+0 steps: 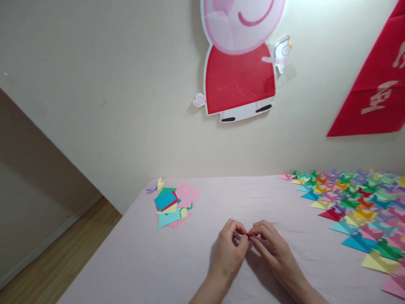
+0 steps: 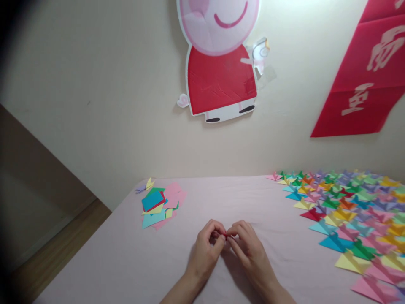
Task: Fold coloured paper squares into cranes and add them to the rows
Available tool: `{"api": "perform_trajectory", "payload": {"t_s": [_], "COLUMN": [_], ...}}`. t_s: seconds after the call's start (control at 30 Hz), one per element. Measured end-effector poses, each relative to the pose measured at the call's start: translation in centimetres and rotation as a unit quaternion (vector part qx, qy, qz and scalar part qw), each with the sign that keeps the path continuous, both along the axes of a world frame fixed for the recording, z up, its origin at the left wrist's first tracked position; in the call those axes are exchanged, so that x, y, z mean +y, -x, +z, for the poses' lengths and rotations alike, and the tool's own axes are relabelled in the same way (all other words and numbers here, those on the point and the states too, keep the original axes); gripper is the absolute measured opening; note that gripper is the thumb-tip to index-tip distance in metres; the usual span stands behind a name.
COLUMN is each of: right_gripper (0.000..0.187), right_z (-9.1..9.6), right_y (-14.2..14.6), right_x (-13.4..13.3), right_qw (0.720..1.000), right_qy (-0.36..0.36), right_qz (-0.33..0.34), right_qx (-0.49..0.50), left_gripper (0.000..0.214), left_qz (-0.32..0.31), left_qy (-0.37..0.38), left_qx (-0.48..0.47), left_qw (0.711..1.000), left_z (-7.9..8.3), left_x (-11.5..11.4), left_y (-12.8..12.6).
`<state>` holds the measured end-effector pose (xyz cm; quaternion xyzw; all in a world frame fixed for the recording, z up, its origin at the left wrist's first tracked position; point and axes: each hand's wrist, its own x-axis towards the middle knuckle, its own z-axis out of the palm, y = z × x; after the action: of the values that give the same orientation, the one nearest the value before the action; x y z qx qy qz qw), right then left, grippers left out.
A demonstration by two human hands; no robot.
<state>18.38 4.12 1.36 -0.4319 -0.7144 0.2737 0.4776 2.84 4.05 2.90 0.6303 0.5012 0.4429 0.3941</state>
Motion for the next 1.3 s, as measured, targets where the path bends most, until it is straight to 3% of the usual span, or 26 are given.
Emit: {"api": "perform_trajectory", "payload": {"t_s": [0.17,0.37,0.67,1.03,1.17,1.3], "right_gripper": [0.017,0.020,0.017,0.020,0.023,0.015], "right_z": [0.5,0.5,0.5,-0.3,-0.8,-1.3], "right_y": [0.0,0.0,0.2,-1.2,-1.1,-0.9], "right_x": [0.0,-0.1,0.1,0.5,0.6,0.6], "right_qw": [0.999,0.997,0.999,0.991,0.981,0.967], "right_qy": [0.014,0.041,0.010,-0.005,-0.008,-0.020], "right_qz": [0.004,-0.013,-0.051,-0.077,-0.103,-0.122], "right_qx": [0.031,0.056,-0.010,-0.107,-0.164,-0.222], "left_gripper": [0.013,0.015,0.016,0.010,0.023,0.021], "left_qz": [-0.013,0.012,-0.018,0.042,0.050,0.021], "left_qy": [-0.034,-0.046,-0.075,0.039,-0.010,-0.093], "left_qx": [0.021,0.045,0.105,0.050,0.124,0.252], "left_qw": [0.999,0.998,0.991,0.997,0.991,0.963], "left_z": [-0.2,0.3,0.5,0.2,0.1,-0.2], "left_x": [0.0,-0.2,-0.2,0.1,0.2,0.1], "left_y": [-0.2,-0.2,-0.2,0.1,0.3,0.3]}}
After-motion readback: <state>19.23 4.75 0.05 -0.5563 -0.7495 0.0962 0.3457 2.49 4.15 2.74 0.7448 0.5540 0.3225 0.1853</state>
